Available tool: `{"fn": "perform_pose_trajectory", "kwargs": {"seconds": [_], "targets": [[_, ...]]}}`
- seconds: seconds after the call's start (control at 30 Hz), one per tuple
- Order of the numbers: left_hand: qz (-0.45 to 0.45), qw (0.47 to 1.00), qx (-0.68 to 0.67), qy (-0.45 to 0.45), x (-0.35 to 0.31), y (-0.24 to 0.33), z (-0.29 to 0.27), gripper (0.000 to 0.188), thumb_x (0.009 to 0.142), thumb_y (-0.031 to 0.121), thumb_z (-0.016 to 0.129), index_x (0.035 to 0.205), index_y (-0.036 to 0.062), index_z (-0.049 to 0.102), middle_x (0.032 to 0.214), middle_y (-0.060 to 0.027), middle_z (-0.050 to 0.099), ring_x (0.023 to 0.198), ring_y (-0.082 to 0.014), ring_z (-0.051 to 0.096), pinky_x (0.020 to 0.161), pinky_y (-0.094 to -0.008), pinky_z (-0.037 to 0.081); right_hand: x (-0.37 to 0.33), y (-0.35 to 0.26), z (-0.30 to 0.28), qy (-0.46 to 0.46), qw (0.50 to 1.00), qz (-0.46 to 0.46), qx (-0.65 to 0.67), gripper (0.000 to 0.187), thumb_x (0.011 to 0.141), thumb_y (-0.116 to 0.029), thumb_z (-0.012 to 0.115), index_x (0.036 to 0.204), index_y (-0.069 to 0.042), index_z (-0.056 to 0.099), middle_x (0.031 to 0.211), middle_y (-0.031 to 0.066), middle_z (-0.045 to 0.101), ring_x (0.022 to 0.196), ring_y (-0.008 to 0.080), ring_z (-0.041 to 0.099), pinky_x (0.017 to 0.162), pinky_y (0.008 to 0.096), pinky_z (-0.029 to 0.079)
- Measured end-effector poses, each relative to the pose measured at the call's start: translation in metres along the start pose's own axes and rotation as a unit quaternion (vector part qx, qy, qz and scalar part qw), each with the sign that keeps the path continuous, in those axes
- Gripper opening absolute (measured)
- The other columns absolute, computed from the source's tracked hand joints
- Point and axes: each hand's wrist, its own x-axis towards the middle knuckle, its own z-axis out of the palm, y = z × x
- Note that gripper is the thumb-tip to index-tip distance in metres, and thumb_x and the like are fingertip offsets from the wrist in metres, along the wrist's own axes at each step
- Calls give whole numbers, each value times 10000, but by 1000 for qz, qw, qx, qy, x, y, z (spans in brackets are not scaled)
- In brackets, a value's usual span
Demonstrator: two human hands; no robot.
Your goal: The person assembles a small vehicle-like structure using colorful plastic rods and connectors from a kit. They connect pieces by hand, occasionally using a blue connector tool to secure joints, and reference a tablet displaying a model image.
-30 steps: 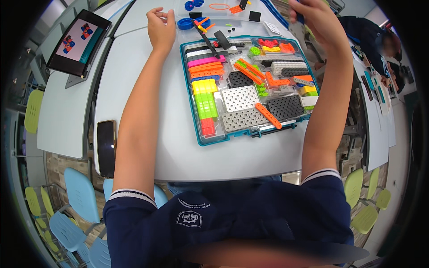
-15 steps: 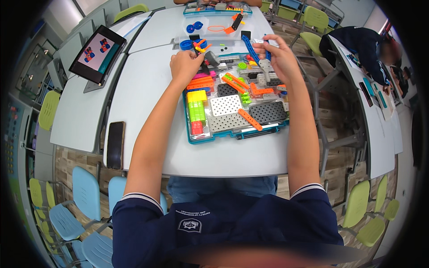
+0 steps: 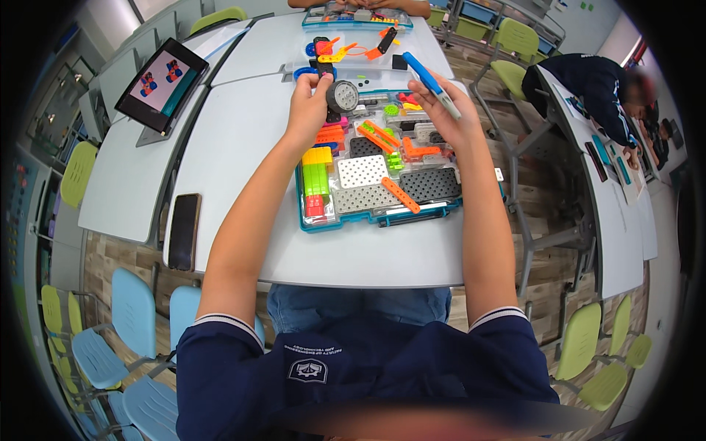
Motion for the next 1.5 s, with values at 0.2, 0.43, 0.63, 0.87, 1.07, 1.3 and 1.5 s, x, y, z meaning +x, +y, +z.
{"fn": "perform_pose_trajectory", "kwargs": {"seconds": [0.2, 0.43, 0.63, 0.87, 1.07, 1.3, 1.5], "targets": [[-165, 974, -105, -110, -41, 21, -7, 245, 1058, 214, 572, 1193, 30, 482, 1177, -160, 719, 933, -181, 729, 738, -318, 628, -29, 8, -5, -42, 997, 63, 5, 452, 1042, -126, 469, 1452, 64, 497, 1173, 183, 682, 971, 228, 709, 881, 327, 598], [-151, 973, -104, -141, -60, 32, -6, 272, 1046, 238, 576, 1198, 36, 476, 1122, -156, 729, 963, -218, 722, 714, -386, 628, -43, 6, 16, -40, 994, 34, -92, 509, 1066, -148, 453, 1551, -12, 383, 1176, 192, 659, 570, 69, 570, 404, 171, 446], [-165, 971, -74, -158, -64, 28, -6, 285, 1040, 284, 546, 1210, 55, 547, 1103, -129, 740, 971, -185, 728, 794, -319, 608, -45, -1, 12, -45, 995, 21, -83, 498, 1063, -195, 517, 1515, -14, 411, 1000, 114, 650, 514, 106, 568, 367, 207, 422], [-179, 960, -111, -183, -62, 21, -5, 460, 1098, 396, 444, 1124, 8, 689, 1094, -119, 747, 980, -174, 732, 847, -314, 602, -43, -6, 3, -81, 988, 51, -118, 285, 1067, -279, 545, 1124, -9, 618, 711, 52, 615, 510, 112, 569, 444, 229, 428], [-203, 949, -121, -208, -66, 22, -8, 468, 1098, 398, 448, 1129, 4, 699, 1092, -113, 748, 991, -164, 728, 851, -312, 600, -46, 5, 13, -81, 993, 54, -72, 497, 1087, -252, 468, 1453, 83, 434, 928, 38, 576, 532, 91, 501, 543, 236, 396], [-95, 981, -68, -155, -81, 41, 2, 446, 1118, 392, 423, 1235, 20, 639, 1167, -91, 724, 991, -120, 706, 845, -278, 590, -55, 2, 38, -79, 990, 83, -86, 323, 1029, -177, 604, 1262, 37, 539, 848, 32, 564, 462, 56, 449, 425, 218, 319], [26, 978, -106, -180, -87, 51, 1, 443, 1117, 282, 474, 1478, 27, 466, 1311, -73, 665, 1054, -99, 668, 889, -261, 575, -44, -17, 68, -103, 918, -24, -382, 264, 911, -265, 795, 1022, -29, 753, 849, 12, 696, 625, 57, 586, 576, 237, 444]]}}
